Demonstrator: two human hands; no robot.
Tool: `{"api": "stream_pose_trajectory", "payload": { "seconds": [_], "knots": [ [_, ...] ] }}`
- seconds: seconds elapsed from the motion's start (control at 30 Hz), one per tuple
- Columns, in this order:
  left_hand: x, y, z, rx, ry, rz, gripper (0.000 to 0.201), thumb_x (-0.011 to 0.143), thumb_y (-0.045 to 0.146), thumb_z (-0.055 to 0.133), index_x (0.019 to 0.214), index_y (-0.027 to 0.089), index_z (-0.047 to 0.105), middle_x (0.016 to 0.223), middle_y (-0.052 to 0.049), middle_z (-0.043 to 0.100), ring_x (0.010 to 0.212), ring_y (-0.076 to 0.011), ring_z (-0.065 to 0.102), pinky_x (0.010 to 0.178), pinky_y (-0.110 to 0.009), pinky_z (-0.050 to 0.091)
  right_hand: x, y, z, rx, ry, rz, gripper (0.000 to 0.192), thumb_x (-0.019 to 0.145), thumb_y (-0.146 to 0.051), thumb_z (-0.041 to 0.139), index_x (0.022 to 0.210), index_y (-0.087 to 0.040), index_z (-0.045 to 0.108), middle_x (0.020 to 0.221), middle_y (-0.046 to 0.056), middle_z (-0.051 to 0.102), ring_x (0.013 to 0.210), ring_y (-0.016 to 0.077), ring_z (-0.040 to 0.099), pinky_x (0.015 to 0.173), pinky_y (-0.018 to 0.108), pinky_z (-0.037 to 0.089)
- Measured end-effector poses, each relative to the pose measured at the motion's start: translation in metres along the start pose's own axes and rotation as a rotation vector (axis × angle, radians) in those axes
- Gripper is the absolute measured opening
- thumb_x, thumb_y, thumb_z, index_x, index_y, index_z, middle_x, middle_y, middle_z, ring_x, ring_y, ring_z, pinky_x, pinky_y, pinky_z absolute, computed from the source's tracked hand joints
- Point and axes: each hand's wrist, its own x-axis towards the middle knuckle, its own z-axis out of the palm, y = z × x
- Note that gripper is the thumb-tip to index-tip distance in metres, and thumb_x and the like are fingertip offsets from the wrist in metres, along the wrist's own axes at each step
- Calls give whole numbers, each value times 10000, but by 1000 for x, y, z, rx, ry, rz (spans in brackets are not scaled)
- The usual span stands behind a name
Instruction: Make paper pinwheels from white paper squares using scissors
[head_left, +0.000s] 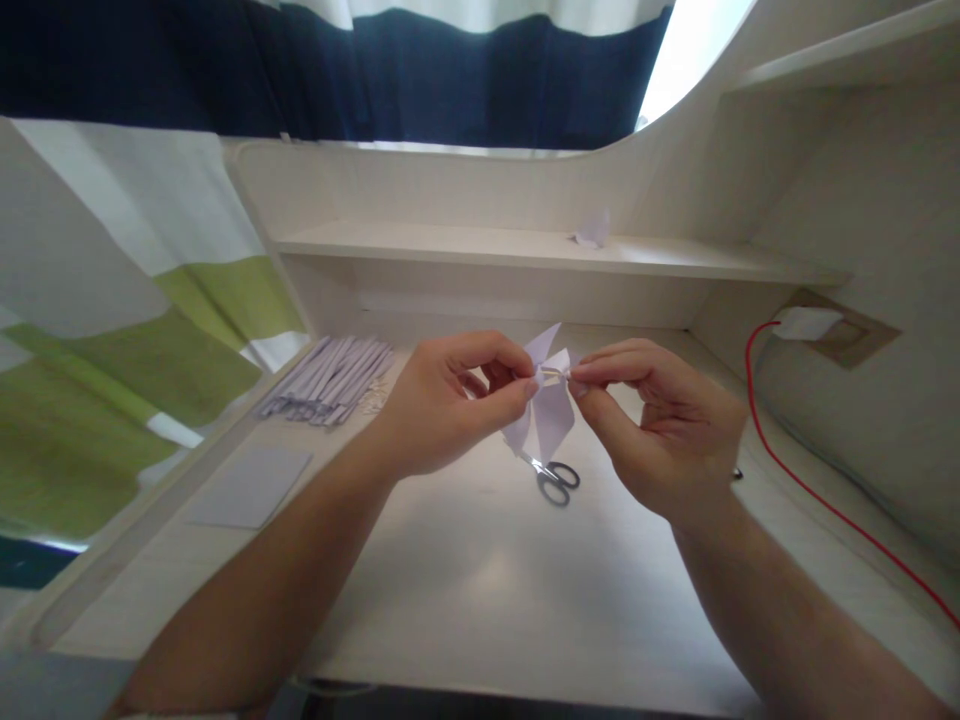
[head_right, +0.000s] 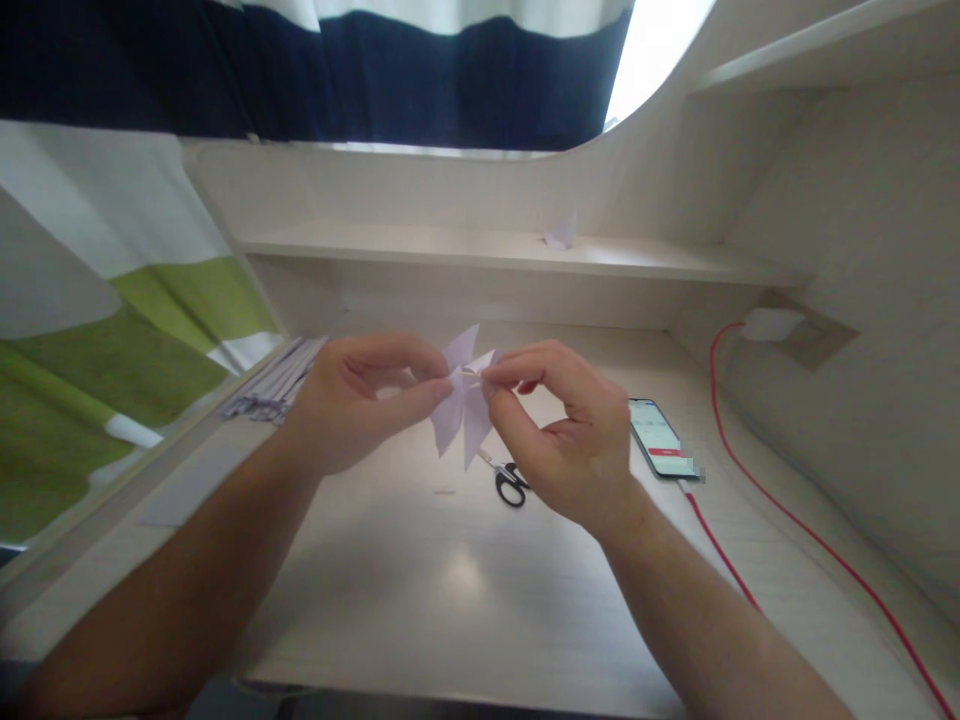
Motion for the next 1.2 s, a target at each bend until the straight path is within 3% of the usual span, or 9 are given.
{"api": "stream_pose_trajectory", "payload": {
  "seconds": [0.53, 0.8, 1.2],
  "knots": [
    [-2, -7, 4, 44, 2, 5, 77, 857, 130, 748, 860, 205, 767, 785, 13, 734, 700, -105, 651, 665, -218, 525, 2, -4, -2, -97, -34, -71, 193, 834, -54, 733, 891, -237, 752, 886, 22, 764, 801, 193, 710, 737, 358, 556],
    [0, -11, 2, 29, 36, -21, 74, 866, 242, 786, 822, 191, 754, 759, 0, 710, 676, -107, 639, 612, -202, 511, 1, -6, -2, -47, 17, -43, 249, 803, -29, 742, 908, -254, 759, 899, 13, 770, 805, 200, 702, 739, 372, 547],
    [-2, -8, 4, 18, 34, -8, 57, 892, 234, 739, 862, 190, 759, 768, -7, 725, 686, -124, 665, 623, -218, 531, 1, -7, -1, -25, 27, -59, 241, 816, -54, 750, 912, -275, 766, 915, 18, 776, 817, 206, 711, 742, 376, 570]
  ]
}}
